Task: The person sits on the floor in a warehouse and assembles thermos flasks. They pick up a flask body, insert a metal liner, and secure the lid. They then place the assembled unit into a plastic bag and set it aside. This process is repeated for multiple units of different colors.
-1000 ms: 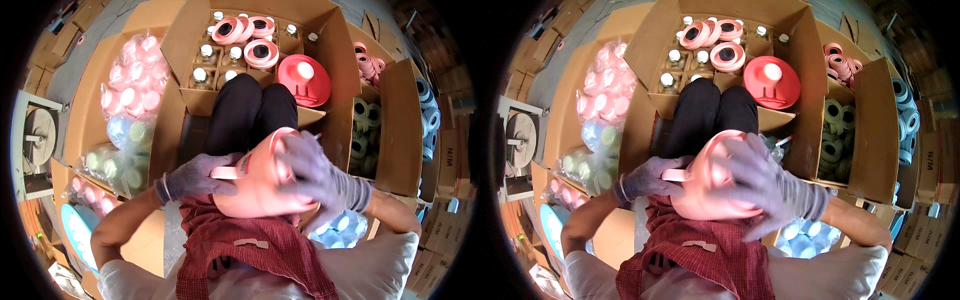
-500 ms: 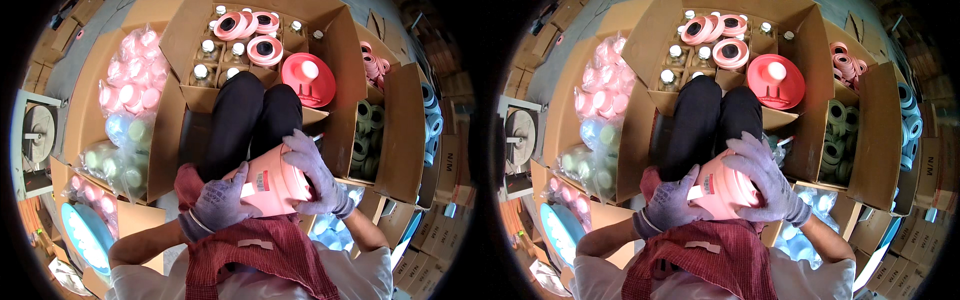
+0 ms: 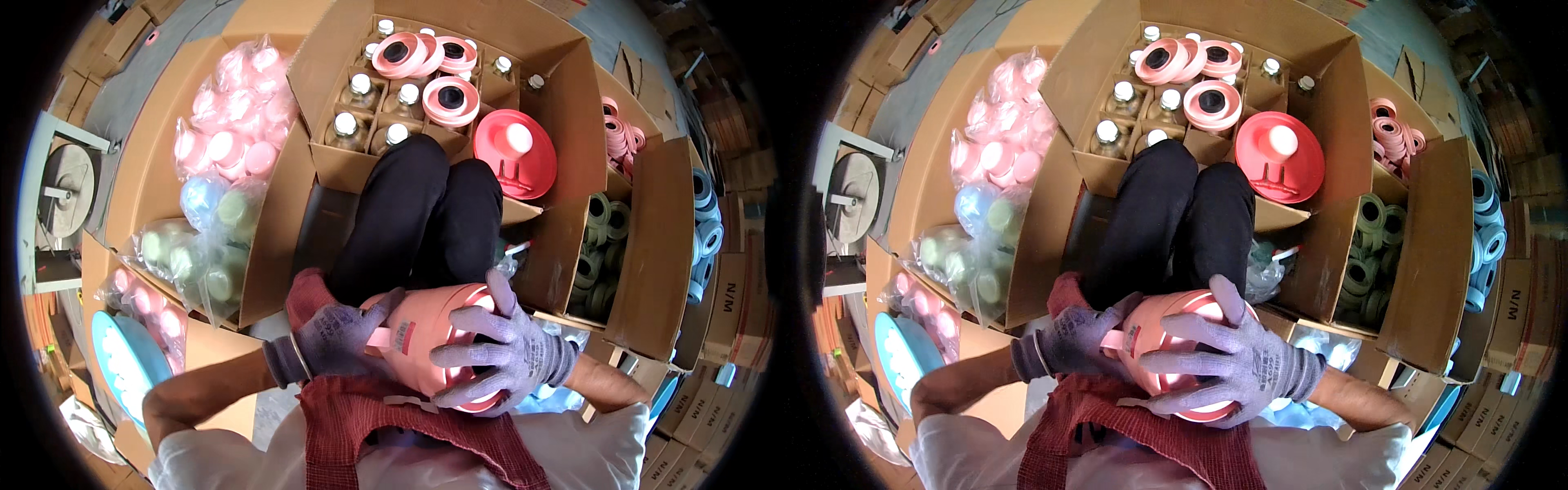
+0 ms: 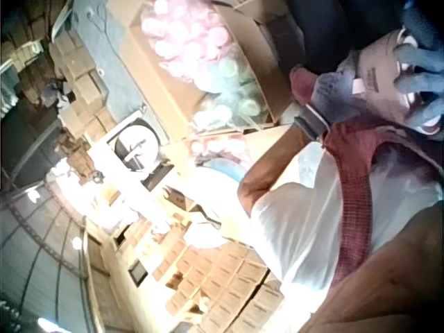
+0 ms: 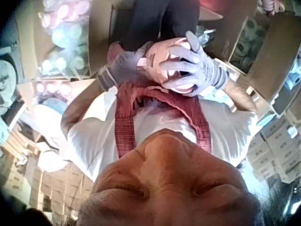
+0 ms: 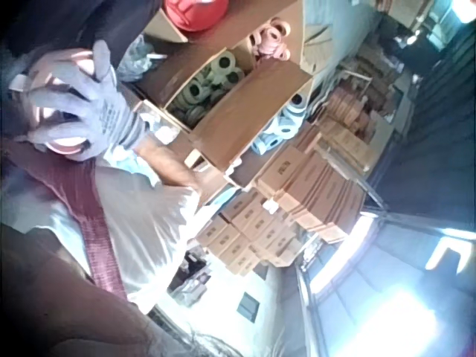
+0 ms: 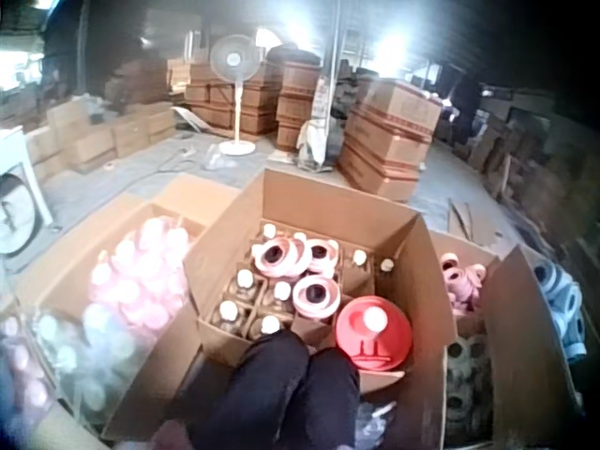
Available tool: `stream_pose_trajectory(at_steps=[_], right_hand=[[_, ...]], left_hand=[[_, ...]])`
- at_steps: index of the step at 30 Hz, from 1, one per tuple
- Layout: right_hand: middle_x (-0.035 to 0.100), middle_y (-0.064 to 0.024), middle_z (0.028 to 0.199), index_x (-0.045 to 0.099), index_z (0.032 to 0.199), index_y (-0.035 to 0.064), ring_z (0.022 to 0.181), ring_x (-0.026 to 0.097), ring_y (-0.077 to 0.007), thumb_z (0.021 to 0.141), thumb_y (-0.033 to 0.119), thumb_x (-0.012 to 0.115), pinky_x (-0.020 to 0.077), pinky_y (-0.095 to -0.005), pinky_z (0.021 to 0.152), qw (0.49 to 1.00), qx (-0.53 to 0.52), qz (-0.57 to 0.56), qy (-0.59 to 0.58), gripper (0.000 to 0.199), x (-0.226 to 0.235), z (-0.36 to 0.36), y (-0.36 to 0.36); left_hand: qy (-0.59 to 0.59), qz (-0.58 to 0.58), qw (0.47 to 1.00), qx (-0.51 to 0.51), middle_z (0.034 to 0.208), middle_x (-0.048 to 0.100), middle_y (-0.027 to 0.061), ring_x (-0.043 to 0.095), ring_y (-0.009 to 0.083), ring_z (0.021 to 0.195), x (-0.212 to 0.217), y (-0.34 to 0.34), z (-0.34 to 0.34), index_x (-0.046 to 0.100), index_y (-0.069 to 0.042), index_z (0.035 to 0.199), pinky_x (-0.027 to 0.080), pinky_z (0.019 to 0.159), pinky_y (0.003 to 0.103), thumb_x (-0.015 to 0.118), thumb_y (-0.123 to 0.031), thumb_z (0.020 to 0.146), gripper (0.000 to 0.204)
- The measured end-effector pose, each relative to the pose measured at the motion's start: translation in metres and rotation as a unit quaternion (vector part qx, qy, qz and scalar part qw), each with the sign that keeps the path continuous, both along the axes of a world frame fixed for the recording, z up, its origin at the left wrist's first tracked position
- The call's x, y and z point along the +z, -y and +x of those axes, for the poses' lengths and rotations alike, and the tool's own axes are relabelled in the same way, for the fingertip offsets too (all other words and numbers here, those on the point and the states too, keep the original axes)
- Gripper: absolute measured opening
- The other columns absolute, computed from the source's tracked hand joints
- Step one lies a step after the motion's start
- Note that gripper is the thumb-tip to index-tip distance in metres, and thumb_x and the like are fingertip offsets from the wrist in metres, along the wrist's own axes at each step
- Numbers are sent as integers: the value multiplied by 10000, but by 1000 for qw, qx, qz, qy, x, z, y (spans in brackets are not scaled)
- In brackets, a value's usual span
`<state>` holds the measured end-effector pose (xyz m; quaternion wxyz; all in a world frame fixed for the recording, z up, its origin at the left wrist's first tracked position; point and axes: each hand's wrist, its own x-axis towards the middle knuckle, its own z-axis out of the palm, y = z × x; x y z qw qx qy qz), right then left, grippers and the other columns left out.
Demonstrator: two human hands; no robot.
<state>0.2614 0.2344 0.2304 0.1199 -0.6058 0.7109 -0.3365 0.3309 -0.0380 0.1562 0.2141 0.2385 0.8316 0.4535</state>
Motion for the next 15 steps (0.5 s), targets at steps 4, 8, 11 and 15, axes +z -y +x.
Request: stream_pose_trajectory(at_steps=[4, 8, 11, 15], right_hand=[[451, -154, 1419, 596, 1295, 197, 1277, 410, -413, 547, 466, 800, 239, -603, 1007, 997, -71, 11, 41, 821, 2, -15, 9], [457, -213, 1399, 513, 1356, 55, 1303, 441, -396, 693, 326, 795, 348, -510, 1050, 992, -81, -52, 83, 770, -11, -62, 7], [630, -122, 1204, 535, 1299, -5, 1161, 593, -246, 960, 286, 521, 440, -356, 1031, 874, -307, -102, 364, 447, -36, -108, 10], [559, -229, 1304, 478, 1324, -49, 1263, 504, -316, 981, 601, 351, 344, -459, 1115, 719, -263, -279, 579, 745, -75, -118, -7]], left_hand=[[-16, -4, 992, 124, 1014, 654, 237, 684, 354, 790, -9, -9, 16, 302, 27, 1454, 539, 670, 412, 792, -464, 723, 1007], [11, 110, 986, 122, 816, 642, 157, 636, 289, 671, -14, -2, -27, 489, 26, 1302, 522, 633, 366, 786, -462, 746, 797], [256, 189, 916, 243, 656, 563, -42, 511, 51, 513, -9, -4, -73, 633, -19, 900, 397, 442, 239, 622, -279, 945, 264], [404, 354, 824, 178, 692, 534, -26, 517, 111, 559, -89, 16, -84, 602, -73, 954, 410, 475, 283, 567, -227, 921, 162]])
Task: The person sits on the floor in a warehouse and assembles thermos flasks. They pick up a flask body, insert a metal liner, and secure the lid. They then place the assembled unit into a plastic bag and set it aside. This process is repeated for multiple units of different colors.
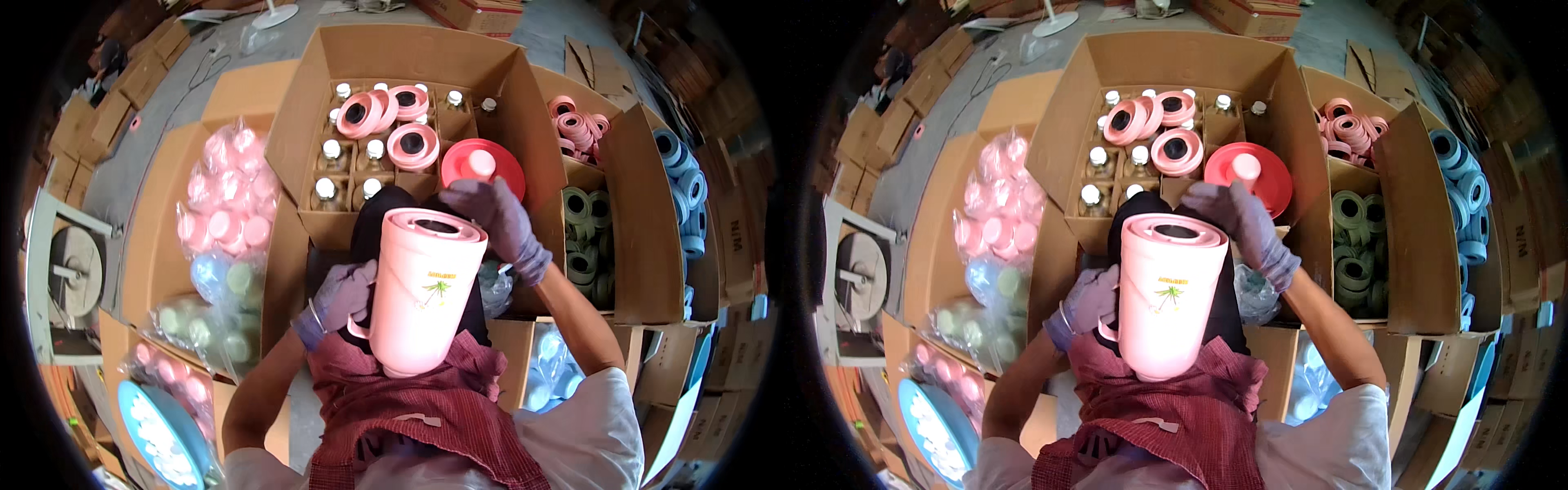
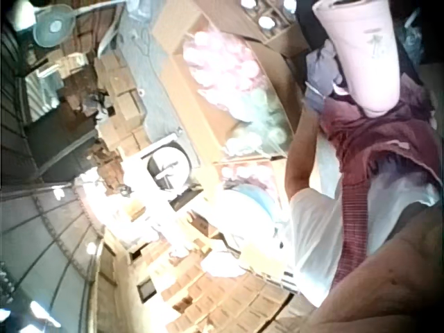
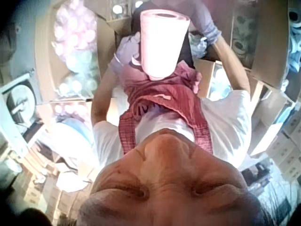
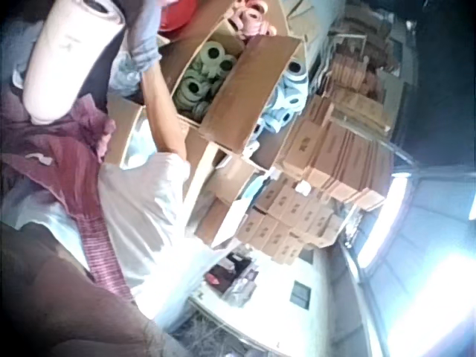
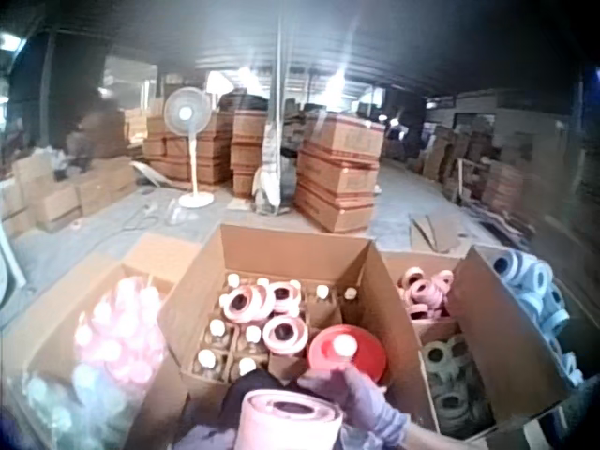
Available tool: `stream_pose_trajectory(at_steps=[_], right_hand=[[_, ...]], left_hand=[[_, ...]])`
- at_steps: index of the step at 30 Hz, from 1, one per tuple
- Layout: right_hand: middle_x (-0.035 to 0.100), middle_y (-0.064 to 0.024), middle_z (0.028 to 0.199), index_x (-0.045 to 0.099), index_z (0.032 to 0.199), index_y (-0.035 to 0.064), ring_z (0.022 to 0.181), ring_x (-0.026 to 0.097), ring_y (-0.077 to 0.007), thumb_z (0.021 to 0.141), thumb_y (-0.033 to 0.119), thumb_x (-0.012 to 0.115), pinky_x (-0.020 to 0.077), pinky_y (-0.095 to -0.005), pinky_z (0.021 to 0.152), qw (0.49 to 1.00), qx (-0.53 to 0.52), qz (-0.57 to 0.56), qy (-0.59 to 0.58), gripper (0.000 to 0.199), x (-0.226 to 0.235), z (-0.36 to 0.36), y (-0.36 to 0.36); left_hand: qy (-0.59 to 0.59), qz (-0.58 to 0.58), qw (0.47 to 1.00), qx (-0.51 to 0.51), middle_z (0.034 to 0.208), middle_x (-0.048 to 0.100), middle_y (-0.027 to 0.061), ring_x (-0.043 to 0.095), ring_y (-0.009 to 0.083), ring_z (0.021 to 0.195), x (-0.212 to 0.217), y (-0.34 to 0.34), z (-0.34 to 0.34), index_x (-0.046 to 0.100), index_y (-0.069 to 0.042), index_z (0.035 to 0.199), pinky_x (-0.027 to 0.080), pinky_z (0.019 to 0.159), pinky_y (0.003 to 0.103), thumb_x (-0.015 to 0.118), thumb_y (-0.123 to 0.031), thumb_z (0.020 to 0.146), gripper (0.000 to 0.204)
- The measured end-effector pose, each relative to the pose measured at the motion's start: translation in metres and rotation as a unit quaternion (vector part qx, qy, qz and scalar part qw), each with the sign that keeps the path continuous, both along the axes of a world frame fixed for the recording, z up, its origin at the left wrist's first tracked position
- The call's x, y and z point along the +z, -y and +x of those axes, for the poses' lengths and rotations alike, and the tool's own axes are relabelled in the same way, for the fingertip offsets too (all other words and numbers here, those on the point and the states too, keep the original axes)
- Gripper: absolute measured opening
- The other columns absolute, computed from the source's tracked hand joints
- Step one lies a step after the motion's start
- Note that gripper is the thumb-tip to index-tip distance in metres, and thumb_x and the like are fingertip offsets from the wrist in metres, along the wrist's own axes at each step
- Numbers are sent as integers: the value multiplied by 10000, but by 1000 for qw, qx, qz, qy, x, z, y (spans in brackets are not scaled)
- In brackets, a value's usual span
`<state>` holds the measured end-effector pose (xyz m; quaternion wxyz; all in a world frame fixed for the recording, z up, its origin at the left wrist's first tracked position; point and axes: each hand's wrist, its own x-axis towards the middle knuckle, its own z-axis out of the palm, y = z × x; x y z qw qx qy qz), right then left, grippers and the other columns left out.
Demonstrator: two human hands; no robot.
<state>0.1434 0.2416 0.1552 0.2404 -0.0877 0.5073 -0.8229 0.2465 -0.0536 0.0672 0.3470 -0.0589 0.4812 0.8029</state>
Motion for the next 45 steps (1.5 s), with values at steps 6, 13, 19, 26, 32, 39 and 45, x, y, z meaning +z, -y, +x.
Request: stream_pose_trajectory(at_steps=[6, 13, 19, 26, 32, 39, 45], right_hand=[[652, -195, 1102, 519, 1245, -72, 1047, 640, -293, 958, 634, 390, 485, -411, 984, 997, -32, -47, 61, 773, -17, -15, 26], [388, -196, 1466, 275, 1496, 0, 1341, 408, -299, 977, 343, 452, 348, -391, 1101, 971, 5, 144, -190, 647, 3, 1, 50], [369, -245, 1461, 510, 1347, 27, 1346, 343, -463, 794, 565, 598, 189, -616, 1094, 724, 212, 169, -635, 777, 27, -39, 31], [410, -245, 1411, 492, 1336, 9, 1270, 406, -458, 713, 384, 725, 344, -573, 1023, 762, 172, 397, -481, 764, 73, 7, 61], [445, -240, 1376, 557, 1255, 57, 1250, 413, -466, 559, 525, 785, 306, -623, 1025, 772, 190, 296, -530, 869, 47, -29, 30], [422, -238, 1422, 557, 1290, 98, 1314, 360, -523, 597, 482, 810, 230, -698, 1051, 763, 299, 134, -557, 832, 25, -51, 41], [339, -251, 1478, 478, 1390, 74, 1270, 395, -513, 643, 356, 811, 344, -552, 1067, 809, 213, 359, -415, 865, 62, -12, 55]], left_hand=[[-115, -218, 968, 43, 571, 470, -9, 471, 106, 479, 66, -21, -4, 574, -92, 900, 400, 454, 275, 486, -238, 999, 197], [-661, -452, 599, 0, 956, 610, 147, 586, 309, 935, 118, -49, -62, 611, -25, 953, 472, 835, 399, 533, -139, 913, 144], [-540, -312, 761, -180, 1196, 593, 155, 565, 344, 1082, 106, -49, -81, 638, -113, 1186, 450, 982, 415, 602, -108, 875, 313], [-425, 46, 900, -89, 1279, 553, 139, 540, 291, 1168, 42, -43, -93, 578, -88, 1247, 444, 988, 366, 559, -86, 902, 345], [-564, -150, 811, -41, 883, 631, 156, 631, 304, 869, 65, -50, -119, 614, -59, 1056, 507, 790, 400, 587, -241, 870, 261], [-553, -312, 770, 67, 1000, 645, 88, 621, 309, 940, 126, -60, -75, 672, -138, 1016, 497, 828, 426, 628, -238, 800, 241], [-490, -139, 859, 49, 1005, 635, 124, 605, 303, 979, 50, -52, -86, 659, -94, 1074, 490, 846, 389, 620, -132, 837, 244]])
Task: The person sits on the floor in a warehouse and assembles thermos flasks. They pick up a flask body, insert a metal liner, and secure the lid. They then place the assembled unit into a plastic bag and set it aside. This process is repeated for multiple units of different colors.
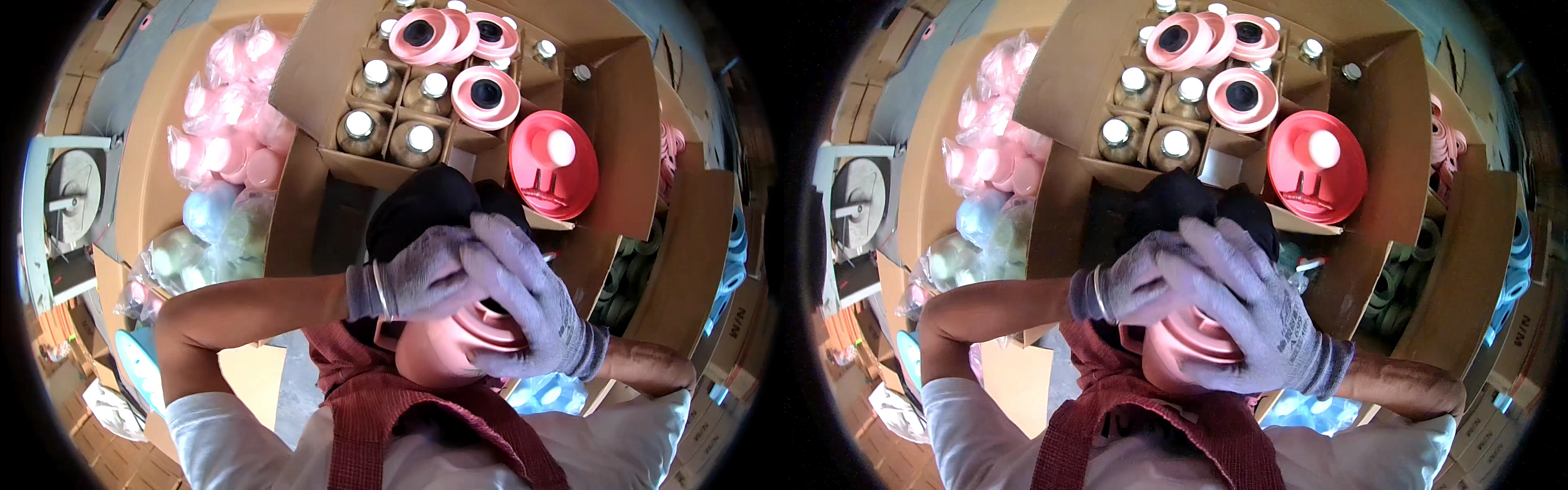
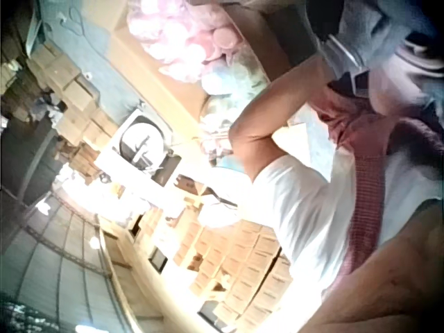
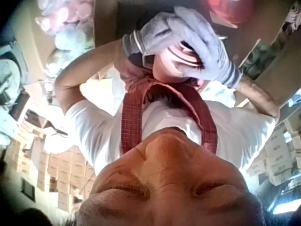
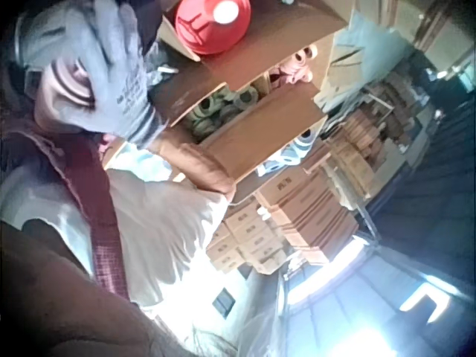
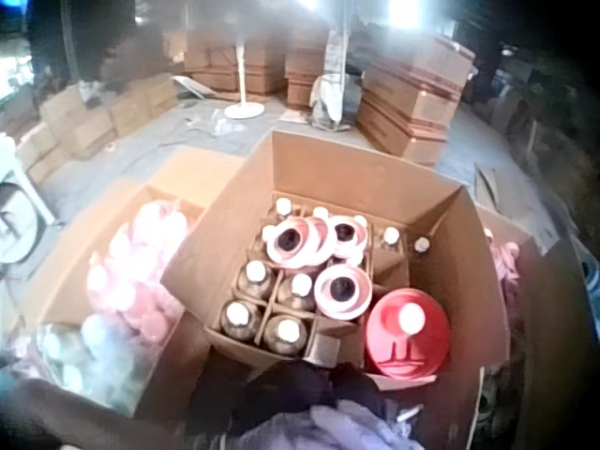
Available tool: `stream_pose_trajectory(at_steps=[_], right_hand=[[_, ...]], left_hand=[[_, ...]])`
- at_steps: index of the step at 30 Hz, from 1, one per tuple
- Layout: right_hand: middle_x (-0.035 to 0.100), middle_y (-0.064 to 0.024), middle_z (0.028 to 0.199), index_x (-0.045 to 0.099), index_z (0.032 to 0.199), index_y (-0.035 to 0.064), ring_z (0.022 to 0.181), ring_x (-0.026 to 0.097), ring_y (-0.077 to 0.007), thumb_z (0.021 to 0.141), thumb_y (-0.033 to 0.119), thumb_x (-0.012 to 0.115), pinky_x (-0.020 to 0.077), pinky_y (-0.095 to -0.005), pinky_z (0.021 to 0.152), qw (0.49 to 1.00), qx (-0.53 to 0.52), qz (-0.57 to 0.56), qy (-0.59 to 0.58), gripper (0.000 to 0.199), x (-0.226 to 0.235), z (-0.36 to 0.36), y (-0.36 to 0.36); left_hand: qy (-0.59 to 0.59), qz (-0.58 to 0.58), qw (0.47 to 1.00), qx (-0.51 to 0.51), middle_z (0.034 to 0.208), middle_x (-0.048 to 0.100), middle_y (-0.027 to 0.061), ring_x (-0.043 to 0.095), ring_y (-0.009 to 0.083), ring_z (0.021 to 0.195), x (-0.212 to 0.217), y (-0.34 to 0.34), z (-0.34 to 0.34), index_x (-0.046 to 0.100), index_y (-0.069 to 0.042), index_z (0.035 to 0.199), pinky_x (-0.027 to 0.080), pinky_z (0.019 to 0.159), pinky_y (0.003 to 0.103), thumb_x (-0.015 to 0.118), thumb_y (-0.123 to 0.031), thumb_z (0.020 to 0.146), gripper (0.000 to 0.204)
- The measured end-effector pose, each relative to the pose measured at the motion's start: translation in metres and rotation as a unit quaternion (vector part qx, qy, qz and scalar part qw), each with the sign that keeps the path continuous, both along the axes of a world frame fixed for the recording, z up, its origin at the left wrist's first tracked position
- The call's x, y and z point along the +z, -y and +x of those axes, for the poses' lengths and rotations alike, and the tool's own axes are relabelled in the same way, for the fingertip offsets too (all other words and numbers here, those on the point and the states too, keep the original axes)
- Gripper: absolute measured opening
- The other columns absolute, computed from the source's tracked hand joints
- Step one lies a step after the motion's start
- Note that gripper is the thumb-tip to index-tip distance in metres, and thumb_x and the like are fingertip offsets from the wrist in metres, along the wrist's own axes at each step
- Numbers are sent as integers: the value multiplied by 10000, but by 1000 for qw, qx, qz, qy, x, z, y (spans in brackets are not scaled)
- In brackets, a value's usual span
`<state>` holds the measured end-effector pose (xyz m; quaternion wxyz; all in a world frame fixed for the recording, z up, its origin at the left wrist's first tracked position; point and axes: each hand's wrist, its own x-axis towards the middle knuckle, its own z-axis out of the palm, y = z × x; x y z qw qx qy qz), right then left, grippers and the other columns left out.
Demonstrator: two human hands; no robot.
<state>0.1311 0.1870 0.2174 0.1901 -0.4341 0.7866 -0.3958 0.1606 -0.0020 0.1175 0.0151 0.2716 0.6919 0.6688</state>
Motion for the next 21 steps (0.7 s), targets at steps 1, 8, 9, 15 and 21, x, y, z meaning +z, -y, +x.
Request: stream_pose_trajectory(at_steps=[1, 8, 9, 15, 21], right_hand=[[354, -242, 1467, 440, 1419, 60, 1252, 412, -495, 659, 344, 799, 352, -524, 1068, 999, -23, 40, -14, 888, 8, 4, 5], [349, -244, 1480, 403, 1428, -7, 1370, 356, -407, 743, 526, 727, 283, -459, 1124, 998, 13, -63, 9, 927, -12, -6, -28], [316, -252, 1505, 388, 1434, -25, 1406, 315, -396, 750, 560, 715, 259, -458, 1136, 998, -3, -52, -19, 958, -13, -6, -43], [501, -204, 1379, 468, 1370, -35, 1326, 445, -339, 873, 495, 600, 282, -435, 1135, 934, -208, -157, 245, 738, -33, 83, -126], [612, -121, 1215, 547, 1255, -17, 1046, 615, -203, 922, 194, 589, 497, -336, 916, 853, -395, -137, 313, 397, -75, 137, -142]], left_hand=[[-34, -23, 998, 37, 996, 626, 138, 597, 292, 976, -3, 4, 4, 659, -74, 1021, 485, 834, 365, 617, -132, 859, 177], [-22, -27, 999, -35, 1109, 598, 161, 576, 289, 1049, 27, 14, -16, 578, 11, 1134, 438, 930, 365, 553, -81, 932, 223], [38, -41, 997, -61, 1292, 567, 170, 541, 254, 1213, 38, 18, -17, 530, 42, 1272, 388, 1064, 356, 499, -73, 981, 315], [99, -90, 990, 51, 1080, 618, 204, 637, 301, 943, 31, 10, 109, 471, 20, 1362, 501, 866, 338, 620, -82, 901, 495], [49, -36, 951, -302, 1222, 584, 206, 591, 302, 1143, 59, -63, 175, 356, 4, 1454, 470, 953, 358, 596, -248, 947, 615]])
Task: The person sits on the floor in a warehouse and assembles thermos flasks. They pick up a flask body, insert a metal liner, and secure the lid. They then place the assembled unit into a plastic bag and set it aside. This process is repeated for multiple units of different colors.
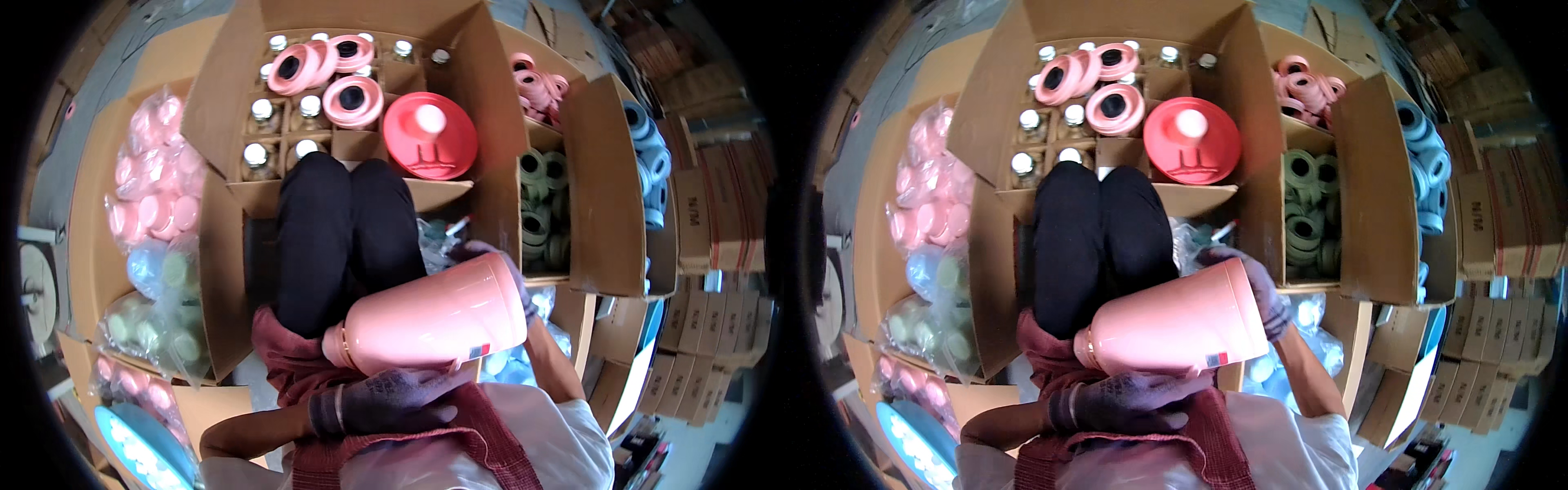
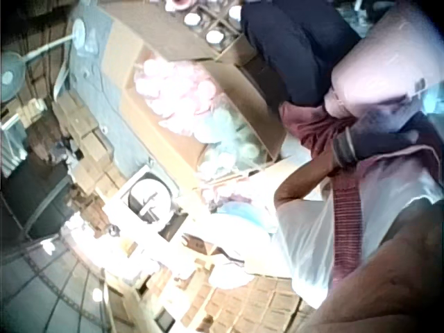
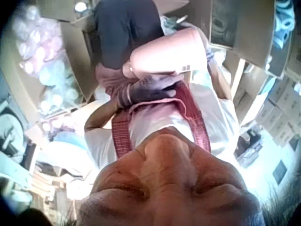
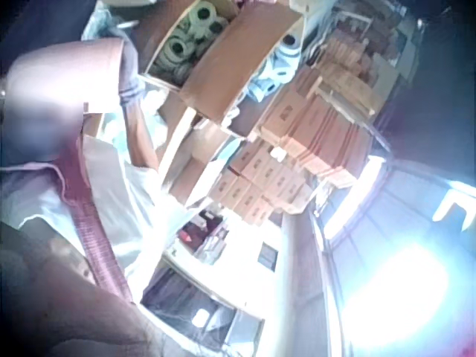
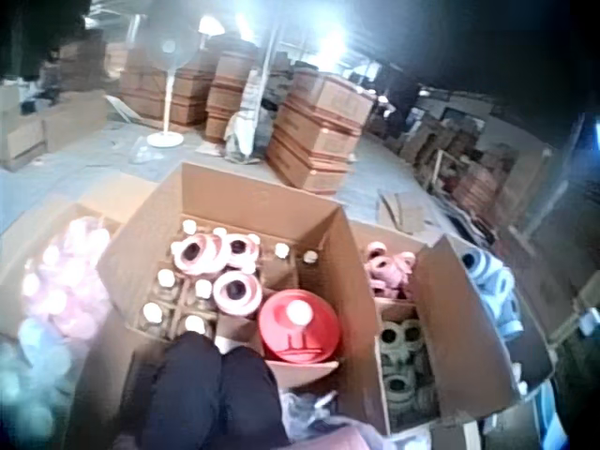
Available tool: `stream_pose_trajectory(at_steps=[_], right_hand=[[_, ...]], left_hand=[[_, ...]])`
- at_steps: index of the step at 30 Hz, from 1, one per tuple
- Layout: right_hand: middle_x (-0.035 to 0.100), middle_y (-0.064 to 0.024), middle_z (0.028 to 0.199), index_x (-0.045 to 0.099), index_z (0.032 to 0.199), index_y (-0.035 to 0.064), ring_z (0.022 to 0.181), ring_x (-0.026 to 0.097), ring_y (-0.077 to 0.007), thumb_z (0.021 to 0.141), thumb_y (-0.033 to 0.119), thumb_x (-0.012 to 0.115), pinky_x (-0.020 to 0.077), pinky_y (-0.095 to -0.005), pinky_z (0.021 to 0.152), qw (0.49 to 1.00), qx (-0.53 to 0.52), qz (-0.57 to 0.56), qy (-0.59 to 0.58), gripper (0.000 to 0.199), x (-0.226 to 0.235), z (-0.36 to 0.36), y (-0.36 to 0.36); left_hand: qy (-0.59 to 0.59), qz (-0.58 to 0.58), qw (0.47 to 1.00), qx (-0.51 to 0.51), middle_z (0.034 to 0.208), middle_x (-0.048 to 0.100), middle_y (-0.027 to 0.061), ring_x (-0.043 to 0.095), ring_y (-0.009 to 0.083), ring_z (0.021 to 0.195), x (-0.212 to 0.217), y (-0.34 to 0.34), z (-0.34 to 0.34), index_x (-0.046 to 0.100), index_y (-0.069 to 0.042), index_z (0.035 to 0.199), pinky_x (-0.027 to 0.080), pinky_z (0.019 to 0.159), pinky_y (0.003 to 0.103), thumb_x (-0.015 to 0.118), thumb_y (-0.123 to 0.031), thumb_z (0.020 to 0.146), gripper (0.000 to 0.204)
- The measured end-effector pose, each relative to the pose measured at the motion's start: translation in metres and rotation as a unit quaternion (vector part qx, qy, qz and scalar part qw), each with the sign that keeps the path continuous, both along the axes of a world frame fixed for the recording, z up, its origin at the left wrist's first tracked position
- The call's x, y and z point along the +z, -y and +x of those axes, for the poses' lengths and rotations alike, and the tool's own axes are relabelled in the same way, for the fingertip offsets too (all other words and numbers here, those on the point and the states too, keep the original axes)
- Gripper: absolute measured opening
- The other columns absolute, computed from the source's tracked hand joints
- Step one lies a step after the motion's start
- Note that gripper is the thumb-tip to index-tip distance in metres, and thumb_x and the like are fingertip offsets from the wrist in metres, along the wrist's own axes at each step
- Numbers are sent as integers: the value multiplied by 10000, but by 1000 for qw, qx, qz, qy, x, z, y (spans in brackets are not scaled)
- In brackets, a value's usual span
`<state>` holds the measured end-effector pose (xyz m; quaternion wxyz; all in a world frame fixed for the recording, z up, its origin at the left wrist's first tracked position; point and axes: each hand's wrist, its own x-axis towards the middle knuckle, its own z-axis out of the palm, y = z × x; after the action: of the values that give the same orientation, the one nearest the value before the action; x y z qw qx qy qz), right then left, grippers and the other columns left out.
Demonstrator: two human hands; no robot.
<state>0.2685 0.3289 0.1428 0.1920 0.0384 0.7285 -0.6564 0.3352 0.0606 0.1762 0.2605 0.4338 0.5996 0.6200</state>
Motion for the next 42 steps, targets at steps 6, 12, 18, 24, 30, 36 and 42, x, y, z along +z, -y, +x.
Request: stream_pose_trajectory(at_steps=[6, 12, 18, 24, 30, 36, 42], right_hand=[[677, -146, 1027, 630, 1048, -32, 927, 650, -230, 893, 194, 583, 523, -355, 849, 998, 50, -29, -34, 278, -40, 11, -13], [675, -142, 971, 622, 939, -2, 940, 671, -327, 908, 229, 604, 525, -434, 908, 981, 44, -162, -92, 234, 11, 2, 24], [338, -178, 1515, 246, 1513, 51, 1389, 348, -293, 985, 526, 388, 240, -441, 1165, 901, -28, -432, -32, 725, 33, -14, 71], [331, -138, 1512, 248, 1506, 59, 1383, 364, -263, 970, 445, 515, 287, -406, 1153, 879, 42, -472, -48, 713, 11, -90, 125], [571, -93, 1253, 500, 1340, -19, 1170, 536, -163, 933, 155, 610, 450, -289, 966, 978, -58, -39, -195, 456, -54, -190, 46], [181, -198, 1551, 276, 1460, 442, 1276, 349, -543, 621, 381, 843, 454, -666, 916, 748, 115, 599, -261, 1014, -159, -296, 19], [408, -178, 1294, 517, 1292, 240, 1197, 444, -417, 669, 256, 796, 430, -531, 986, 827, 43, 415, -377, 683, -139, -298, 3]], left_hand=[[20, -134, 990, -35, 1181, 616, 191, 654, 299, 1021, 17, 13, 15, 297, 10, 1478, 499, 902, 390, 612, -255, 928, 687], [23, -142, 989, 29, 1025, 670, 186, 685, 288, 909, 14, 34, 32, 332, 13, 1464, 527, 834, 355, 673, -268, 877, 736], [127, -208, 893, 379, 1106, 677, 148, 689, 214, 868, 22, 91, -47, 549, 10, 1298, 547, 763, 339, 677, -249, 851, 531], [450, 119, 787, 405, 745, 488, 2, 456, 110, 564, -99, 141, -52, 589, -69, 1171, 391, 506, 259, 502, -324, 967, 338], [474, 391, 682, 395, 513, 391, -93, 330, 50, 388, -117, 122, -78, 605, -124, 1087, 292, 392, 219, 447, -428, 1009, 351], [499, 563, 641, 152, 533, 431, -94, 378, 47, 431, -82, 106, -151, 587, -134, 942, 388, 525, 239, 492, -430, 994, 315], [591, 610, 506, 146, 493, 353, -96, 332, 37, 447, -72, 69, -199, 455, -173, 649, 324, 522, 202, 520, -410, 989, 419]])
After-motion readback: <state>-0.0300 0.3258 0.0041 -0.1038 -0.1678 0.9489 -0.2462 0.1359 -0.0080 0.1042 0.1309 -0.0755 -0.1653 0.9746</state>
